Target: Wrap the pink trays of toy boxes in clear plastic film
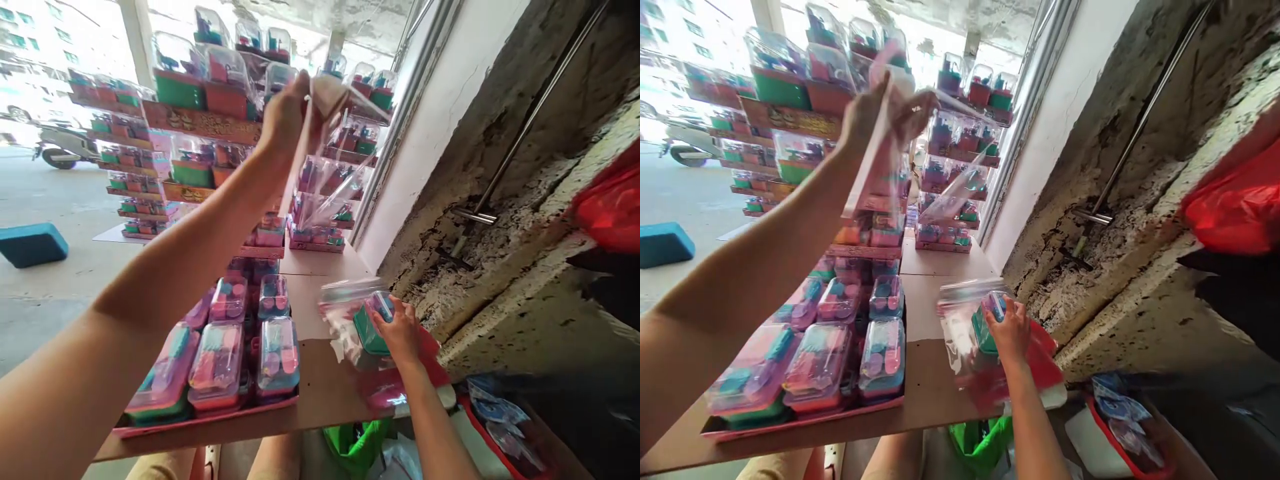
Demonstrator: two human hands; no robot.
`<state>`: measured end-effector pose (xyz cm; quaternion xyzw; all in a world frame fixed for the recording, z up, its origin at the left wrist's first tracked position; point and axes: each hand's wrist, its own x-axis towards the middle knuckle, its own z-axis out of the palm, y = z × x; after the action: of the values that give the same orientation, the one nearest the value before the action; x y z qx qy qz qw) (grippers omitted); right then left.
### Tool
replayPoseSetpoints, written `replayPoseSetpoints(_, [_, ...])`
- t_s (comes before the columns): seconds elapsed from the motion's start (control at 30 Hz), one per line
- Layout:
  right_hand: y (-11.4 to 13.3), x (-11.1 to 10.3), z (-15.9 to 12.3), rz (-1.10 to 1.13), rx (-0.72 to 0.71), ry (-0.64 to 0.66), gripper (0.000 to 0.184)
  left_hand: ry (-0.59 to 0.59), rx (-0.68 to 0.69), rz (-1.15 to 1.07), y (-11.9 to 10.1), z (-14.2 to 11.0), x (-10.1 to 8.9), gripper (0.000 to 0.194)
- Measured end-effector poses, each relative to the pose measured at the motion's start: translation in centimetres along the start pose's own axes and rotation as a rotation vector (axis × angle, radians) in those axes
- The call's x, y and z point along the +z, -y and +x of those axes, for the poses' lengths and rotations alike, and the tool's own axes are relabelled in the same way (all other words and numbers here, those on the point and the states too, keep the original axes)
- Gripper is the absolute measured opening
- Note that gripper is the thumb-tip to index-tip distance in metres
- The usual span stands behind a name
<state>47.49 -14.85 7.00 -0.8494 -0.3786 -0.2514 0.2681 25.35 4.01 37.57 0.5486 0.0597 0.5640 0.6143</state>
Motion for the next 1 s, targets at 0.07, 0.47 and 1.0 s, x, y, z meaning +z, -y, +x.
replayPoseSetpoints(0.07, [0.3,-0.5,0.6,0.040,-0.006,-0.037,0.057,0.006,0.044,-0.102,-3.8,-2.7,-2.1,0.041])
replayPoseSetpoints(0.47, [19.0,-14.3,-10.8,0.704,-0.563,-0.161,0.053,0.244,-0.698,0.246,0.1,-25.6,-12.8,0.038])
replayPoseSetpoints(1.0, [27.3,-12.9,-9.2,0.885,-0.946,0.532,0.065,0.114,-0.723,0.021,-4.3,-27.1,-20.8,0.027])
